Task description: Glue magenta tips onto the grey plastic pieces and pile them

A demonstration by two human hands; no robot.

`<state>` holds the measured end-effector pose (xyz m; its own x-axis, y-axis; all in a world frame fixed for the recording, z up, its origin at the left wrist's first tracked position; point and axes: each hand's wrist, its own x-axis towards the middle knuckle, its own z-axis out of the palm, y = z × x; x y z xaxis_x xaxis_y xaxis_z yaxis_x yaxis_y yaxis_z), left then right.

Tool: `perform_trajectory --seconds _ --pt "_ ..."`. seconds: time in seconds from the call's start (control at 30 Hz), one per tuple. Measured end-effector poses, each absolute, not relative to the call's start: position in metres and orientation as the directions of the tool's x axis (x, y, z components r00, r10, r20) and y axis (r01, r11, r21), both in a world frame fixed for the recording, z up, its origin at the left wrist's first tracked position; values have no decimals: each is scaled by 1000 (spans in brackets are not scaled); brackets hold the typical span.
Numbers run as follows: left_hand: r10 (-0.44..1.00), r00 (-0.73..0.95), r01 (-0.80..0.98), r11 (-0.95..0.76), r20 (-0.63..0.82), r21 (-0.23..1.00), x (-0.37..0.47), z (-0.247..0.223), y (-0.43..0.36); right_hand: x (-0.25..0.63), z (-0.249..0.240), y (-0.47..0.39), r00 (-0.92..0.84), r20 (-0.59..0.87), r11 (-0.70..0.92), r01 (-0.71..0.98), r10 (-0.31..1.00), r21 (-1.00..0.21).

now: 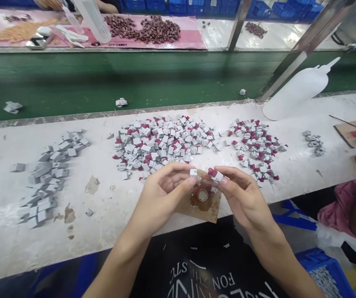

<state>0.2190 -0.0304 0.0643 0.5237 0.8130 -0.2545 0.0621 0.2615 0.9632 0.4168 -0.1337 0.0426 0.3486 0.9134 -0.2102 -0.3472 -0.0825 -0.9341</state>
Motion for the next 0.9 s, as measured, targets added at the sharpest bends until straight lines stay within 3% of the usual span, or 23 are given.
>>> perform_trajectory --seconds 0.13,0.33,0.47,0.73,0.77,0.83,0.9 --pt "772 585 -24 322 -248 946 243 64 -26 421 40 -130 373 -180 -62 -309 910 -949" --pt "744 620 -14 327 -248 945 246 61 -23 422 44 -127 416 -125 -14 -260 900 -966" --pt "748 622 53 258 -234 965 246 65 -21 424 51 -122 361 -74 -24 -140 930 -990" --pt "741 659 164 24 -128 986 248 79 23 441 52 -84 213 -26 -2 -112 977 -994" --pt "733 667 205 -3 -138 979 249 82 34 450 52 -70 154 -34 -25 -62 987 -998" --pt "742 652 296 -64 -153 953 254 87 62 474 53 -34 122 -65 -88 190 990 -978" --pt "791 594 382 -120 -144 916 263 91 94 505 54 14 269 -45 -182 511 962 -840"
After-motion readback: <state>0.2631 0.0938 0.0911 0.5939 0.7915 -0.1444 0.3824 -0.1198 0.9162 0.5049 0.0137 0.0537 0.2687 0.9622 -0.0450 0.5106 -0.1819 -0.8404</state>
